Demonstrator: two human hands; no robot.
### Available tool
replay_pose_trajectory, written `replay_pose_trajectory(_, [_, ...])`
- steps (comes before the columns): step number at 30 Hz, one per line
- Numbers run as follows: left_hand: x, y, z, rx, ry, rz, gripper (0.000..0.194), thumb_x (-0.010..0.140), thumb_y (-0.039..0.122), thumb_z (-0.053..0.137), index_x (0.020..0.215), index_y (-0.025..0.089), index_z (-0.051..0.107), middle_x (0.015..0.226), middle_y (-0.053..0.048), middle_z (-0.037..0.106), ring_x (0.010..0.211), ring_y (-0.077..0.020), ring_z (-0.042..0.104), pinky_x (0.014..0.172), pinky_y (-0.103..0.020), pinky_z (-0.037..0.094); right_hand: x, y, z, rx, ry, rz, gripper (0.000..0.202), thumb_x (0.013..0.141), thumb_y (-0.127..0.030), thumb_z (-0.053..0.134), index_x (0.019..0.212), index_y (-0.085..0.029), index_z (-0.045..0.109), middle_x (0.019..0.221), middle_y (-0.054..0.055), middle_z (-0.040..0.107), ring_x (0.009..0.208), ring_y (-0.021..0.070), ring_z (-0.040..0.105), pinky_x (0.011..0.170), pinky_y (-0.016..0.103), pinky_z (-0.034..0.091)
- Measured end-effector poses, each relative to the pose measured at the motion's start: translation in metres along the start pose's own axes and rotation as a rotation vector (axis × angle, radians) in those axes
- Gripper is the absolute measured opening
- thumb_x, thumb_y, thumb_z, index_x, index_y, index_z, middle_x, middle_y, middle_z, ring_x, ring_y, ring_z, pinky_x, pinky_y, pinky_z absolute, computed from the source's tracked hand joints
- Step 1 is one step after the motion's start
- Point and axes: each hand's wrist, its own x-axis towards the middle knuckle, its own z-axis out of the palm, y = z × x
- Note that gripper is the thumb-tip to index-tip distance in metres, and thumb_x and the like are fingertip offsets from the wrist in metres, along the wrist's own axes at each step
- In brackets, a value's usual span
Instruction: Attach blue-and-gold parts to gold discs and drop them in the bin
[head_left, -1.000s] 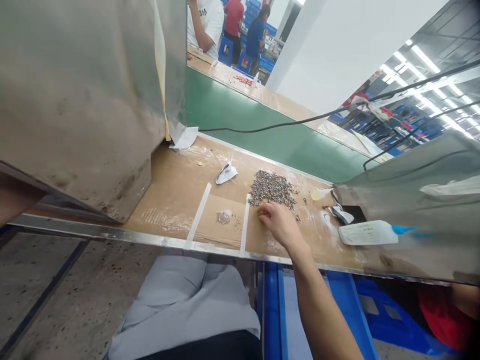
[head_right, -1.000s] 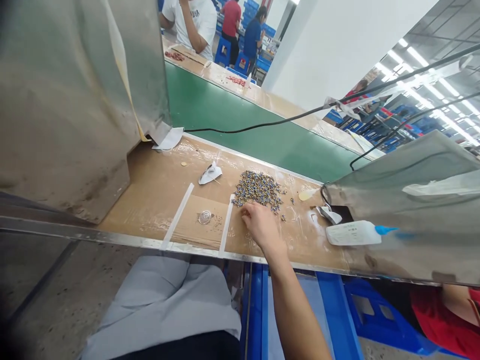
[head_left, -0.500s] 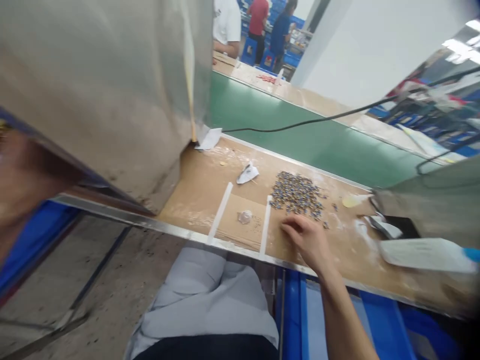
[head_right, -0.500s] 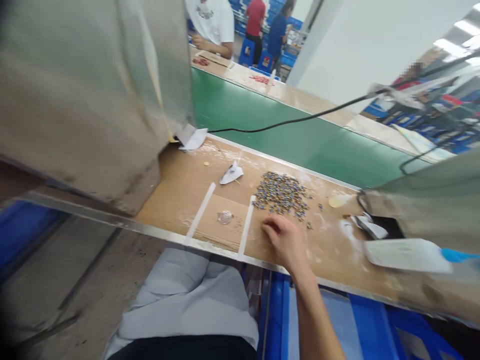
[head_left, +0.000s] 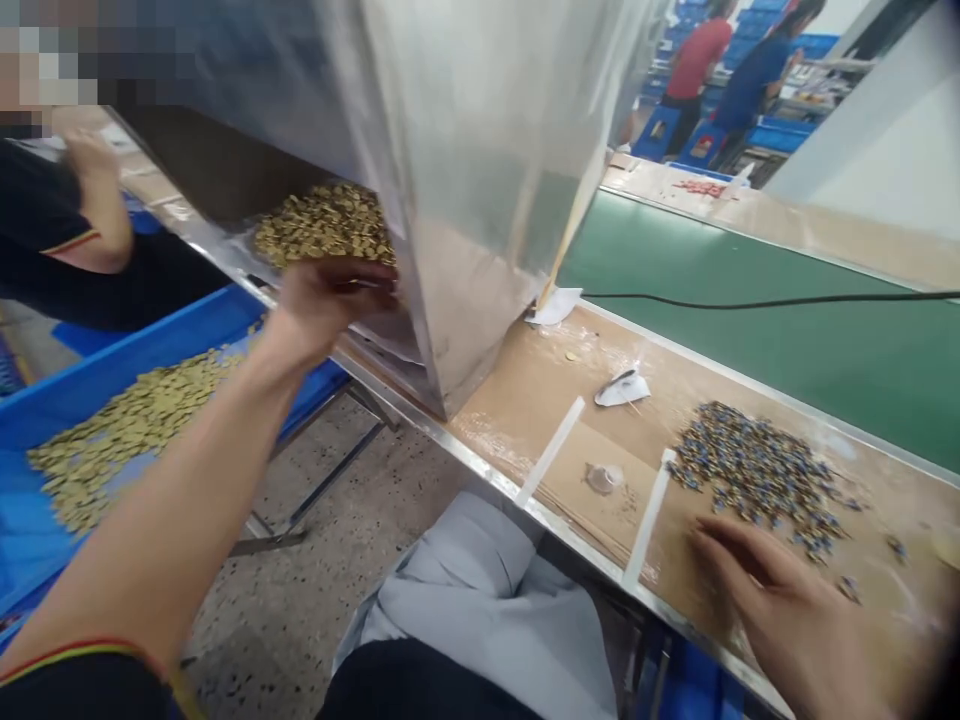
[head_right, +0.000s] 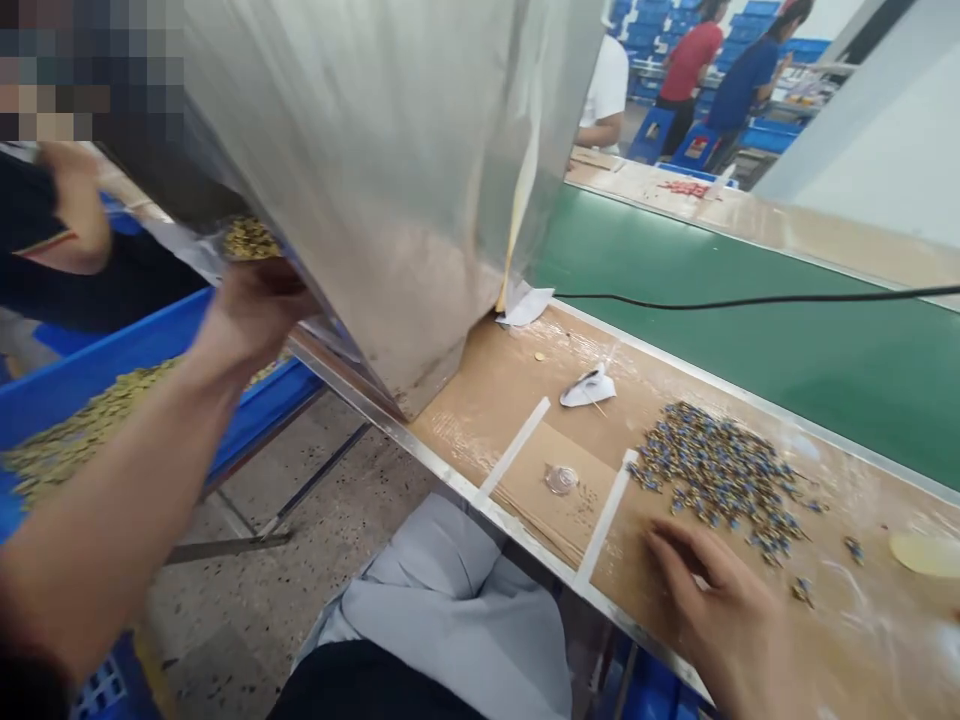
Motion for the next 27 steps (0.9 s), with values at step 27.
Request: replay_pose_trajectory(27, [-0.204, -0.032, 0.166, -1.33, -0.695, -0.816, 0.01, 0.098, 0.021, 0.093, 0.108, 0.02, 0.092, 0.119, -0.006, 0.086, 0.094, -0.0144, 0.084, 0.095, -0.026, 0.072, 0.002, -0.111, 0.026, 0.252, 0.217, -0.205, 0.01, 0.106, -0.025, 0.082, 0.111, -0.029, 0.089, 0.111, 0.004, 0.086, 0.105, 0.0235, 0.082, 0.095, 0.039, 0.066])
